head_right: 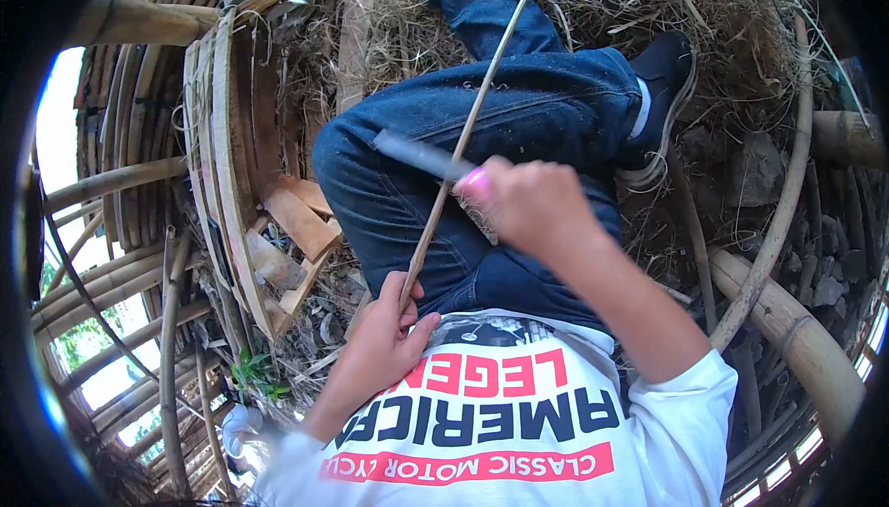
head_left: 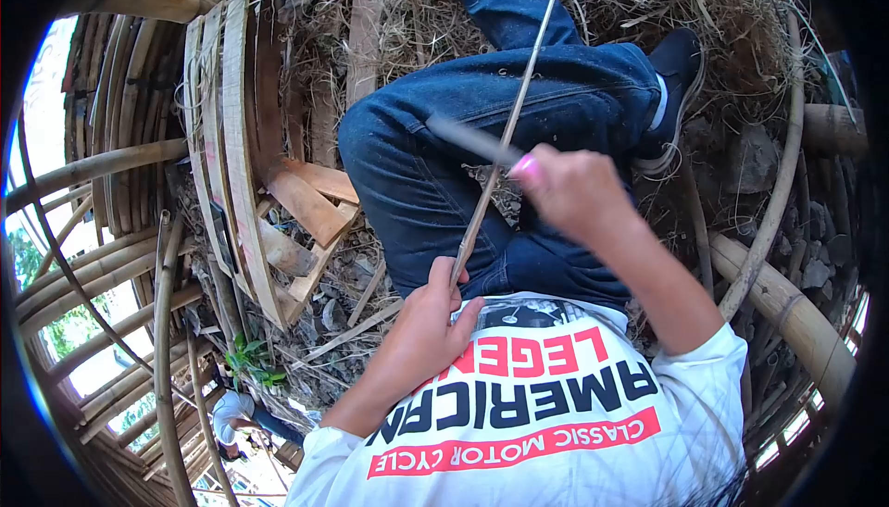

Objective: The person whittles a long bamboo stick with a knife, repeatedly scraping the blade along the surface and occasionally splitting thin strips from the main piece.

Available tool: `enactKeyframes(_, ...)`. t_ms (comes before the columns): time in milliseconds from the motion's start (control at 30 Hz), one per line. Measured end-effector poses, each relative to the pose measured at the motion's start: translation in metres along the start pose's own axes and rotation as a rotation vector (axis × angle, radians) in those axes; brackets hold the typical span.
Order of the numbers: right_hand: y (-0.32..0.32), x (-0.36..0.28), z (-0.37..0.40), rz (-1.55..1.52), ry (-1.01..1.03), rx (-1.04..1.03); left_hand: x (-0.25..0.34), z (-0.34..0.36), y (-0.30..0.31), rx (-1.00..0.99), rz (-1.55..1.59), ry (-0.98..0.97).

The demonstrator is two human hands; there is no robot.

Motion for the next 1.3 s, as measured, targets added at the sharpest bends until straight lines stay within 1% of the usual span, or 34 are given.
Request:
enactKeyframes(33, 0.006, 0.019, -0.007, -0.024, -0.072, 0.008, -0.001, 0.001, 0.0, -0.022, 0.023, 0.011)
enactKeyframes(67, 0.009, 0.038, -0.011, -0.045, -0.08, 0.051, -0.002, 0.001, 0.0, -0.018, 0.023, 0.017)
enactKeyframes(100, 0.014, 0.046, -0.016, -0.083, -0.027, 0.064, -0.003, 0.001, 0.0, -0.025, 0.043, 0.021)
enactKeyframes(167, 0.016, 0.05, -0.016, -0.145, -0.066, 0.023, -0.003, -0.001, -0.001, -0.03, 0.065, 0.021)
enactKeyframes(233, 0.018, 0.022, -0.011, -0.177, -0.09, -0.084, -0.002, -0.003, -0.001, -0.045, 0.067, 0.019)
enactKeyframes(300, 0.005, -0.012, 0.002, -0.184, 0.081, -0.091, -0.002, -0.007, 0.0, -0.053, 0.089, 0.019)
enactKeyframes(333, -0.002, -0.021, 0.007, -0.261, 0.076, -0.122, -0.003, -0.007, 0.0, -0.065, 0.106, 0.019)
enactKeyframes(367, -0.009, -0.024, 0.009, -0.337, 0.069, -0.15, -0.004, -0.007, 0.001, -0.067, 0.103, 0.023)
enactKeyframes(400, -0.011, -0.02, 0.007, -0.34, 0.066, -0.147, -0.005, -0.008, 0.001, -0.079, 0.123, 0.024)
enactKeyframes(467, -0.012, -0.015, 0.001, -0.269, 0.144, -0.113, -0.004, -0.009, 0.002, -0.096, 0.14, 0.028)
enactKeyframes(567, -0.008, -0.015, -0.006, -0.278, 0.155, -0.073, 0.0, -0.013, 0.004, -0.097, 0.174, 0.008)
enactKeyframes(600, -0.008, -0.011, -0.008, -0.275, 0.15, -0.07, -0.001, -0.012, 0.004, -0.099, 0.156, 0.019)
enactKeyframes(667, -0.007, 0.005, -0.012, -0.162, 0.09, 0.044, -0.001, -0.011, 0.004, -0.104, 0.139, 0.033)
enactKeyframes(700, -0.005, 0.02, -0.017, -0.168, 0.018, 0.037, -0.001, -0.011, 0.004, -0.107, 0.137, 0.035)
enactKeyframes(767, 0.002, 0.043, -0.027, -0.122, -0.039, 0.037, -0.002, -0.01, 0.005, -0.106, 0.136, 0.043)
enactKeyframes(900, 0.009, 0.064, -0.041, -0.103, -0.046, 0.062, 0.0, -0.011, 0.005, -0.113, 0.142, 0.03)
enactKeyframes(967, 0.009, 0.075, -0.046, -0.144, -0.072, 0.125, -0.002, -0.01, 0.005, -0.119, 0.151, 0.04)
enactKeyframes(1000, 0.008, 0.074, -0.048, -0.15, -0.084, 0.107, -0.004, -0.011, 0.004, -0.129, 0.185, 0.043)
enactKeyframes(1033, 0.01, 0.066, -0.047, -0.155, -0.081, 0.107, -0.006, -0.012, 0.004, -0.14, 0.218, 0.045)
enactKeyframes(1067, 0.01, 0.051, -0.043, -0.189, -0.081, 0.057, -0.01, -0.013, 0.003, -0.138, 0.217, 0.048)
enactKeyframes(1100, 0.007, 0.035, -0.037, -0.222, -0.082, 0.006, -0.013, -0.014, 0.0, -0.169, 0.296, 0.023)
enactKeyframes(1133, -0.002, 0.017, -0.029, -0.252, 0.005, -0.011, -0.015, -0.016, -0.002, -0.202, 0.374, -0.003)
enactKeyframes(1167, -0.011, -0.001, -0.019, -0.282, 0.092, -0.026, -0.017, -0.018, -0.003, -0.205, 0.373, -0.001)
enactKeyframes(1233, -0.02, -0.034, -0.002, -0.339, 0.213, -0.12, -0.018, -0.022, -0.003, -0.24, 0.524, -0.054)
enactKeyframes(1300, -0.029, -0.044, 0.009, -0.364, 0.233, -0.144, -0.018, -0.022, -0.001, -0.255, 0.504, -0.067)
Point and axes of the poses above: each hand's wrist, its own z-axis away from the middle knuckle, its own y-axis out of the back of the hand, x = y × z, the point moved 4 cm from there along -z, towards the middle knuckle, and after that the axes turned 4 degrees about -z, right-handed, at the moved point
